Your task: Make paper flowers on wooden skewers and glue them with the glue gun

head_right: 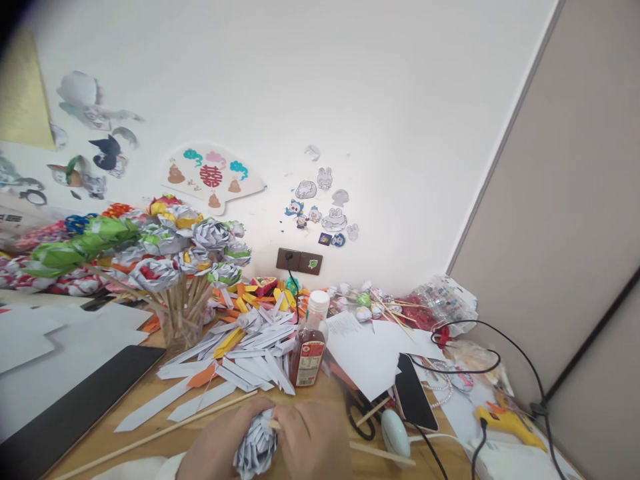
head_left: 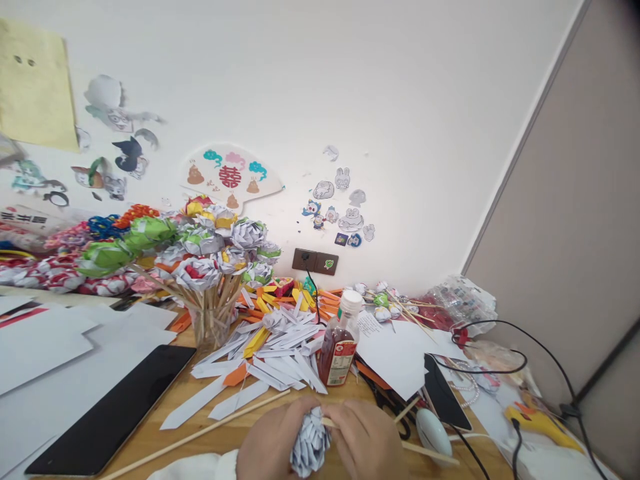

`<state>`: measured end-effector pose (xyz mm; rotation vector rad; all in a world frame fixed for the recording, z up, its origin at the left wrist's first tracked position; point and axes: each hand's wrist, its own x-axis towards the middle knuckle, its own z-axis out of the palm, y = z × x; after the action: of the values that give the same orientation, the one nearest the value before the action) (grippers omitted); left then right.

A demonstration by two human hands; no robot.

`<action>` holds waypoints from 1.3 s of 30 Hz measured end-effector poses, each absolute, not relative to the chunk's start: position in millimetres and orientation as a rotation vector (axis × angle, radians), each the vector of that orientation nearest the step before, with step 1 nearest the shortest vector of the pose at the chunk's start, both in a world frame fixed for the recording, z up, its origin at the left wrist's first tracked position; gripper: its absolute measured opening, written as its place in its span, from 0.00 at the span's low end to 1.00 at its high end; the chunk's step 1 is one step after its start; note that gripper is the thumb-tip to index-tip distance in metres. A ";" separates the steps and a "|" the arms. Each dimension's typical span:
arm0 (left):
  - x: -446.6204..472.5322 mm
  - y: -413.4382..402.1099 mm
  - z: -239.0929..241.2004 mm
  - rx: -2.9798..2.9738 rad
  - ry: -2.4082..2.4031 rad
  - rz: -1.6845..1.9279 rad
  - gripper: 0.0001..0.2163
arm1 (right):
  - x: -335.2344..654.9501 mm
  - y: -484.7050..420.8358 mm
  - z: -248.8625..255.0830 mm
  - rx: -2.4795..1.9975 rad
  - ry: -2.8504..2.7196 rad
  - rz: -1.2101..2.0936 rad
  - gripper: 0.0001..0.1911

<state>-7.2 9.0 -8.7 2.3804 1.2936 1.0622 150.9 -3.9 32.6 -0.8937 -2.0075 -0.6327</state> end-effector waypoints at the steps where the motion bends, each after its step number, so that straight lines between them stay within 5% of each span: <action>1: -7.1 8.8 -8.7 2.376 1.295 1.062 0.20 | 151.6 -3.9 32.9 -0.895 -2.021 -0.633 0.17; 33: -7.6 7.6 -6.6 2.452 1.241 1.165 0.20 | 155.9 -2.3 26.2 -0.963 -2.092 -0.443 0.17; 39: -8.9 7.1 -8.4 2.459 1.180 1.122 0.22 | 159.4 -0.6 37.1 -1.087 -2.015 0.194 0.19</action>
<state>-8.9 7.1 -8.4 2.4586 1.1797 1.1217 159.4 -0.6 37.1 -1.0871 -2.0146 0.1936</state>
